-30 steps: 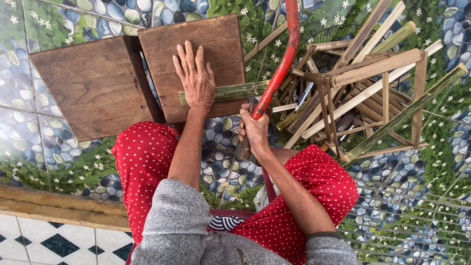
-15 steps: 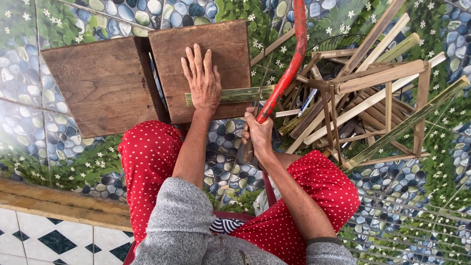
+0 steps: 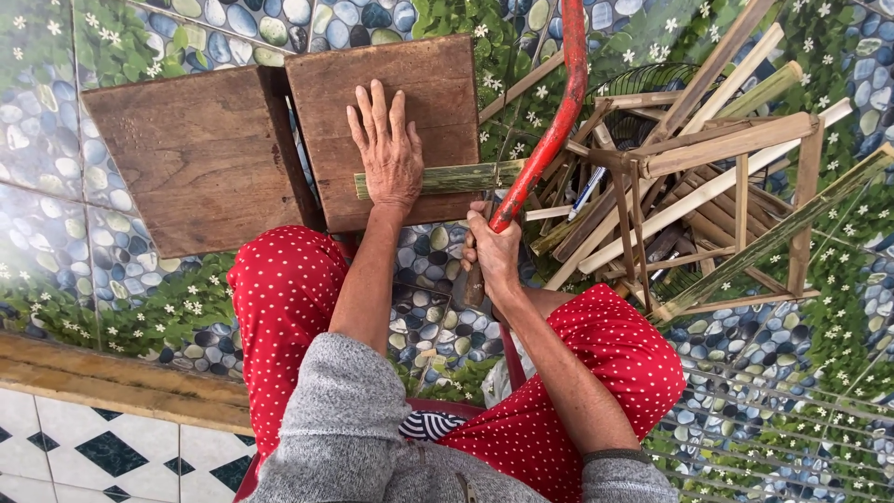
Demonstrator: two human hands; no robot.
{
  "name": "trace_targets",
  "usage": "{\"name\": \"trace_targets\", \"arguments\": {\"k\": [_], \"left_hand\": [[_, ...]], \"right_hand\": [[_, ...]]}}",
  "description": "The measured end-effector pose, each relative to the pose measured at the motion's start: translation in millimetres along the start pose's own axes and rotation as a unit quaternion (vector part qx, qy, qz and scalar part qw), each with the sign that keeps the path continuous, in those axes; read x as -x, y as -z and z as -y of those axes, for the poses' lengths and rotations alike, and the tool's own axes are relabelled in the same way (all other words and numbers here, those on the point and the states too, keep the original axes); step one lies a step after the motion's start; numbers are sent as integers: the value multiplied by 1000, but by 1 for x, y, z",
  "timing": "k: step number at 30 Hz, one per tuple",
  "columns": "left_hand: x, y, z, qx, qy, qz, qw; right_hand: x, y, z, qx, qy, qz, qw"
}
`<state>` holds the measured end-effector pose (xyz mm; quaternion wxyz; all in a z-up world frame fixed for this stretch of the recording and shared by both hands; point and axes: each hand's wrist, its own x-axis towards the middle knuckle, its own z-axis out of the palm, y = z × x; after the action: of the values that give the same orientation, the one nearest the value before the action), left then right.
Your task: Sawing a piece of bamboo into smaller sections using a hand saw.
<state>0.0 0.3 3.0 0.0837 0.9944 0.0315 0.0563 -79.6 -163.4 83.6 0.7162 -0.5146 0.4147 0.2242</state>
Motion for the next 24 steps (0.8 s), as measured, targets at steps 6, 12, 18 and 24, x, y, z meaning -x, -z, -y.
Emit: {"name": "trace_targets", "arguments": {"k": [6, 12, 18, 24], "left_hand": [[-1, 2, -1, -1, -3, -7, 1000], [-1, -12, -2, -13, 19, -29, 999], [-1, -13, -2, -8, 21, -30, 999], [-1, -13, -2, -13, 16, -35, 999]], "right_hand": [[2, -4, 4, 8, -6, -15, 1000], [-12, 0, -3, 38, 17, -28, 999], [-12, -2, -2, 34, 12, -32, 999], [-15, 2, -8, 38, 24, -28, 999]]}}
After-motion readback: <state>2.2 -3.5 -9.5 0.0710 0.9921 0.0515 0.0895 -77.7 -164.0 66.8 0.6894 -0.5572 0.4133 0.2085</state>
